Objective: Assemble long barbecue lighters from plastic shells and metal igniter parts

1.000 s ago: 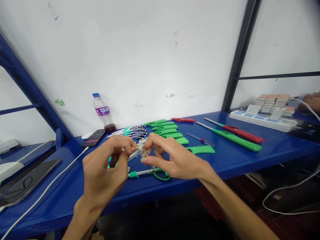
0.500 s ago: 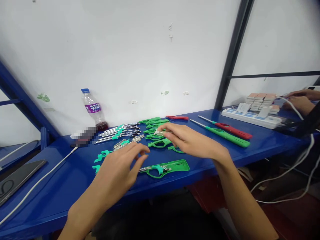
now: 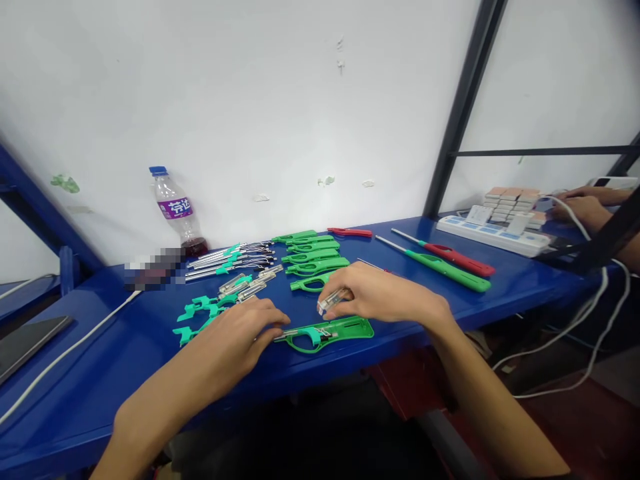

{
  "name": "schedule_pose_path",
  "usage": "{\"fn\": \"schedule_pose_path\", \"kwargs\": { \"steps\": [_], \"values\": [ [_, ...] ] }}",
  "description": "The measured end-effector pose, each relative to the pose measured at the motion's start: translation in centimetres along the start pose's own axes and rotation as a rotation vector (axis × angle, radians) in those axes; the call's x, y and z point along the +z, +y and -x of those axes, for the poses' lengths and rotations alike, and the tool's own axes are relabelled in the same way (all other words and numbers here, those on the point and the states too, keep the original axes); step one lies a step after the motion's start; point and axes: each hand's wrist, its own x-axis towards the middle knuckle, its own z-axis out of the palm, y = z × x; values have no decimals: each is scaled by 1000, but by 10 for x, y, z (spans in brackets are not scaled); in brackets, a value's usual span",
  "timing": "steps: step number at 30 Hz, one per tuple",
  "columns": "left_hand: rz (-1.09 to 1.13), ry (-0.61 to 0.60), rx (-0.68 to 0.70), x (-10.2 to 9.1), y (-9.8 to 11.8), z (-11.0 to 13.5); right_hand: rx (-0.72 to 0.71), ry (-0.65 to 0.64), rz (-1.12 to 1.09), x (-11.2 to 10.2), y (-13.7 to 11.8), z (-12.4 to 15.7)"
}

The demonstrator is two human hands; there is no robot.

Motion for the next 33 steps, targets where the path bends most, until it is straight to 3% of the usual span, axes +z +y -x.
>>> {"fn": "schedule_pose_path", "kwargs": {
  "steps": [11, 20, 25, 33],
  "values": [
    [52, -107, -84, -6, 0, -4, -48, 32, -59, 28, 12, 13],
    [66, -89, -97, -2, 0, -6, -49, 98, 60, 40, 14, 18],
    [28, -90, -106, -4, 4, -6, -75, 124, 215, 46, 11, 22],
    [-26, -71, -94, 0, 0, -8, -231, 35, 626, 50, 7, 20]
  ]
}}
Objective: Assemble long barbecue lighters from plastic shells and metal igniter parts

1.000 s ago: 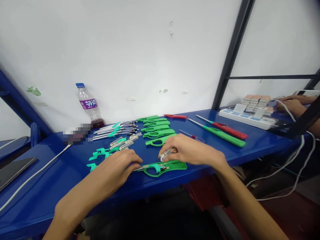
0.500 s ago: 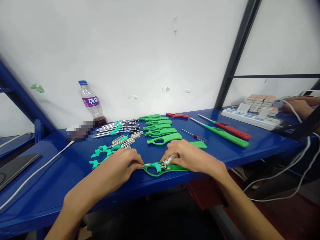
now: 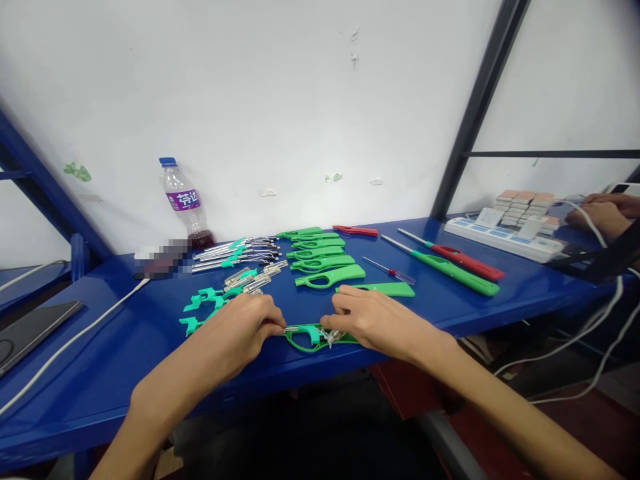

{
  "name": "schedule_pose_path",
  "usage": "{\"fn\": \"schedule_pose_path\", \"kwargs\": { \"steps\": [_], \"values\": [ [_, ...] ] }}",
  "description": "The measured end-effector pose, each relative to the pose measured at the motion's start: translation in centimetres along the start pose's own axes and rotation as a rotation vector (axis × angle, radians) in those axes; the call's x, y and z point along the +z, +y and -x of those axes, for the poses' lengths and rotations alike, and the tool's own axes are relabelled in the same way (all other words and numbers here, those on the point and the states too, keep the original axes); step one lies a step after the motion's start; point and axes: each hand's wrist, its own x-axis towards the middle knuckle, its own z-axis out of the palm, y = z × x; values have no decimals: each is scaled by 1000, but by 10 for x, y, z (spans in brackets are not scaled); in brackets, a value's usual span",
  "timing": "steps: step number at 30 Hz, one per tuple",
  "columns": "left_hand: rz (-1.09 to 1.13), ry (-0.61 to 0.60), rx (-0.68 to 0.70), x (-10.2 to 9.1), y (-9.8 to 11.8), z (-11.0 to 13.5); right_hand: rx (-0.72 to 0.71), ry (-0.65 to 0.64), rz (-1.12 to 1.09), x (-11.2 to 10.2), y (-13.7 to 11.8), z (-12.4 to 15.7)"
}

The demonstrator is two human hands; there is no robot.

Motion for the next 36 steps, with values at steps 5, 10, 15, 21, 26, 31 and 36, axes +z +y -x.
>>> {"fn": "schedule_pose_path", "kwargs": {
  "steps": [5, 10, 15, 21, 26, 31, 36],
  "values": [
    [-5, 2, -8, -1, 1, -2, -46, -71, 46, -6, -2, -2],
    [20, 32, 15, 1, -4, -1, -74, -103, 61, -11, -3, -6],
    [19, 54, 33, 3, -7, 0, -92, -79, 87, -11, -3, -8],
    [12, 31, 0, -1, -1, -2, -61, -59, 50, -6, 1, -7],
    [4, 22, 4, 0, -4, -1, -35, -12, 24, -3, 2, -9],
    [4, 13, -5, 1, -3, 0, 12, 66, -149, -1, 6, -9],
    [-6, -29, -59, -2, 2, -1, -5, 198, -162, 8, 8, -7]
  ]
}}
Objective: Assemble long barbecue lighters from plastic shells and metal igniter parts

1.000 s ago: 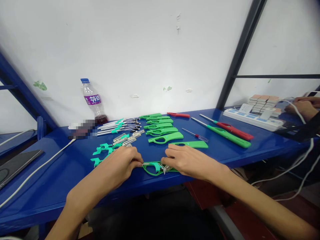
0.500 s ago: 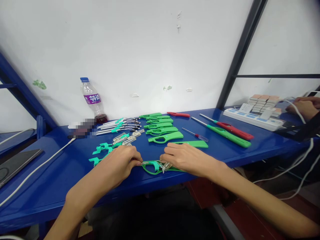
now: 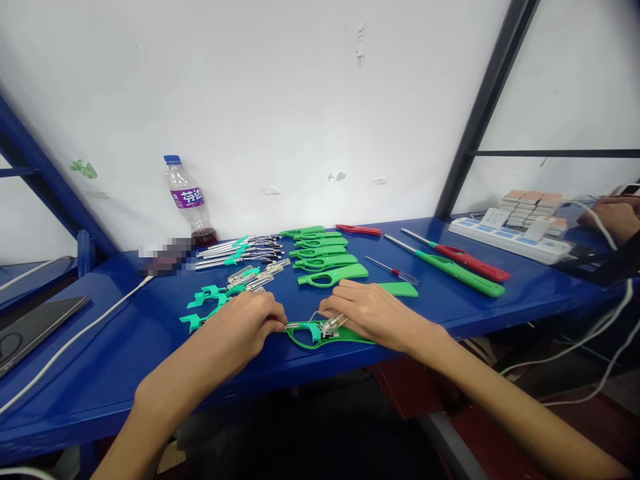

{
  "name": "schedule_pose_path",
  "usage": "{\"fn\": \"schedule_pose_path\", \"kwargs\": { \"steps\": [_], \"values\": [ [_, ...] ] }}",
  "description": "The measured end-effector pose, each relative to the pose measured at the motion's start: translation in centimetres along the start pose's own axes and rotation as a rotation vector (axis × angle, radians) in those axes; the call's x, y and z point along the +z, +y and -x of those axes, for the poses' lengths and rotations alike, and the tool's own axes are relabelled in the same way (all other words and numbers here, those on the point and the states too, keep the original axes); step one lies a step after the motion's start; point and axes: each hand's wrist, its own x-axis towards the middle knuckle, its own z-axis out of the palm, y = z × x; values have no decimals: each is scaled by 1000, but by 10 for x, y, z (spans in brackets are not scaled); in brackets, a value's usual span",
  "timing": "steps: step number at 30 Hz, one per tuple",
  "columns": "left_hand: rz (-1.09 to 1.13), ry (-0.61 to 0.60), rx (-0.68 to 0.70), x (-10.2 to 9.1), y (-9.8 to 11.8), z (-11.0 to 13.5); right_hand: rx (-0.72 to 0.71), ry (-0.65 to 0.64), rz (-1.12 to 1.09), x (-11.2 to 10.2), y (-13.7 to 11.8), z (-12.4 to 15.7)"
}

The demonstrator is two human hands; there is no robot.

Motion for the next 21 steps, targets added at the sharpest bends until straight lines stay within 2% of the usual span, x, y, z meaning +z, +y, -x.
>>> {"fn": "schedule_pose_path", "kwargs": {
  "steps": [4, 12, 21],
  "values": [
    [-3, -20, -28, -1, 2, 0, -28, 92, 5, 7, 3, 2],
    [-3, -2, -19, 0, 1, 2, -25, 180, -41, 9, 3, 3],
    [-36, 41, 26, 2, -2, 2, -34, 190, 9, 13, 3, 6]
  ]
}}
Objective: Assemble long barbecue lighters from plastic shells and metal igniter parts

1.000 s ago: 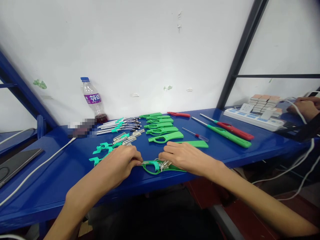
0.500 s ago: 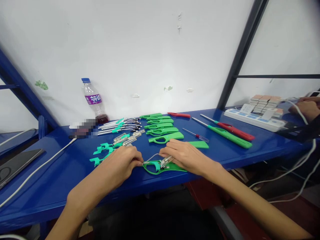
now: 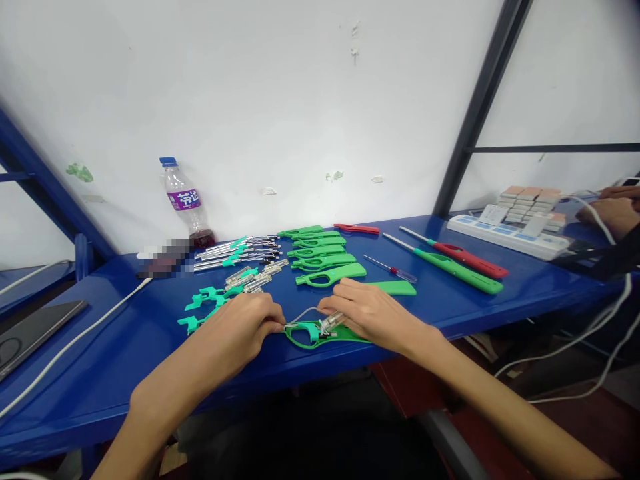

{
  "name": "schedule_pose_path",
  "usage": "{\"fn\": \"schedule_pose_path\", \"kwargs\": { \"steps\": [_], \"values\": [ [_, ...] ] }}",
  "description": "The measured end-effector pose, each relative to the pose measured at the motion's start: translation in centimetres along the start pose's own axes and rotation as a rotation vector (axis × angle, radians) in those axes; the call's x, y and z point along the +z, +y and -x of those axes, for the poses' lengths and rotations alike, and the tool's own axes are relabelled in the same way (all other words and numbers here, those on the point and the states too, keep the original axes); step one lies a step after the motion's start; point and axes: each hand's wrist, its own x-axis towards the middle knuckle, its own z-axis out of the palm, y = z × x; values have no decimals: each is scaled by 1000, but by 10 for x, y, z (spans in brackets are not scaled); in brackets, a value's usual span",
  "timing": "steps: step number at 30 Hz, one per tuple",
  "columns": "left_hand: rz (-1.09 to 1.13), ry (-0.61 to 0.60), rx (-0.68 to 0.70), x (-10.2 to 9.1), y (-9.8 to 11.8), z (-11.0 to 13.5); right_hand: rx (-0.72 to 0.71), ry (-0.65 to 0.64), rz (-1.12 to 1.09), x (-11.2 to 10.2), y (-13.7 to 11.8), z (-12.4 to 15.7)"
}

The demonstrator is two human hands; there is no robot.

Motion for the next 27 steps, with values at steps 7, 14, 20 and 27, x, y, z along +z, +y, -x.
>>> {"fn": "schedule_pose_path", "kwargs": {
  "steps": [7, 14, 20, 27],
  "values": [
    [-29, 186, 119, 13, 15, 3, 21, -18, -41, 0, 2, 1],
    [28, 356, 214, 34, 36, -19, 107, 68, -103, 4, 0, 7],
    [62, 469, 253, 41, 26, -25, 418, 127, -157, -10, -14, 9],
    [55, 507, 305, 46, 31, -28, 505, 26, -181, -14, -19, 9]
  ]
}}
